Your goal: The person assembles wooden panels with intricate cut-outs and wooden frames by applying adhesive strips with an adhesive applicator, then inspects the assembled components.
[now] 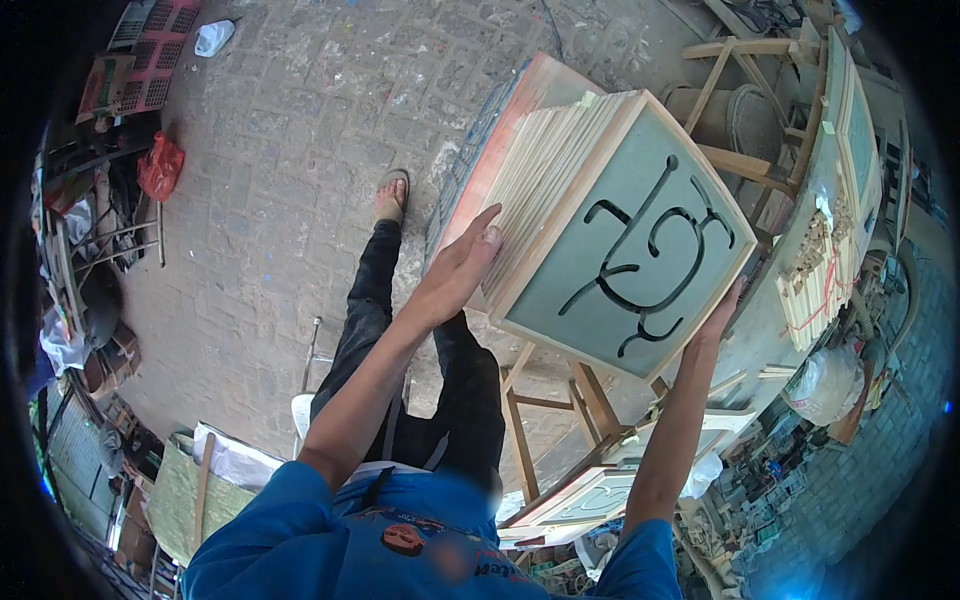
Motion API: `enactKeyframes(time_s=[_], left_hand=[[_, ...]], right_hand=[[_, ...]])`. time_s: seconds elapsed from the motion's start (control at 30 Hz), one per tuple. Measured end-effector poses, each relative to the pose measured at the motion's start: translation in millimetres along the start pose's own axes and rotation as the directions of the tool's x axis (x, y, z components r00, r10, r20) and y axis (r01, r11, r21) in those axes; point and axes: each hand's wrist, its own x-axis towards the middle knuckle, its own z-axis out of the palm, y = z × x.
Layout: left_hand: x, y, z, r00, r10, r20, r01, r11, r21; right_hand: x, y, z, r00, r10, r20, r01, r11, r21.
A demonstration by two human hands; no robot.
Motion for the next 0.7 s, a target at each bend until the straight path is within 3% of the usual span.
enactKeyframes(time_s=[0.07,0.2,0.3,0.37,0.43,0.5,0.57,0.6,0.7], left_hand=[[2.5,-12.7,1.3,0.999,-0.003,0.036,0.006,0.996,-0.090],[12.0,-26.2,-1.2,0.997,0.053,0.052,-0.052,0.998,-0.030],[8.4,-30.8,-10.2,0.998,0.016,0.058,-0.009,0.993,-0.116],[10.2,-35.7,-29.8,0.997,0.029,-0.076,-0.044,0.980,-0.197],[-3.4,-46.9,-50.5,0.961,0.139,-0.239,-0.193,0.956,-0.220],[-12.2,-68.3,-73.1,0.920,0.126,-0.371,-0.202,0.963,-0.176],[-43.1,-63.3,-89.6,0.909,0.071,-0.410,-0.056,0.997,0.048],[-53.8,-79.0,-100.8,0.895,0.073,-0.440,-0.030,0.994,0.105],[-89.0,-114.9,-115.4,0.834,0.052,-0.549,0.110,0.960,0.259]], right_hand=[[-1.9,-0.5,-2.2,1.000,0.009,-0.015,-0.009,1.000,-0.018],[-12.4,-9.6,7.0,0.996,0.065,-0.065,-0.059,0.994,0.096],[-26.8,-13.7,0.5,0.993,0.091,-0.072,-0.084,0.992,0.094],[-34.5,-16.6,-14.4,0.992,0.111,-0.058,-0.107,0.991,0.079],[-44.5,-23.0,-29.4,0.999,0.046,0.008,-0.046,0.999,-0.025],[-67.2,-28.4,-34.8,0.995,-0.051,-0.087,0.048,0.998,-0.043],[-89.3,-29.2,-55.2,0.925,-0.354,-0.140,0.324,0.925,-0.200],[-100.2,-28.2,-60.9,0.922,-0.357,-0.153,0.329,0.927,-0.180],[-154.6,-16.6,-71.5,0.838,-0.537,-0.097,0.540,0.842,0.004]])
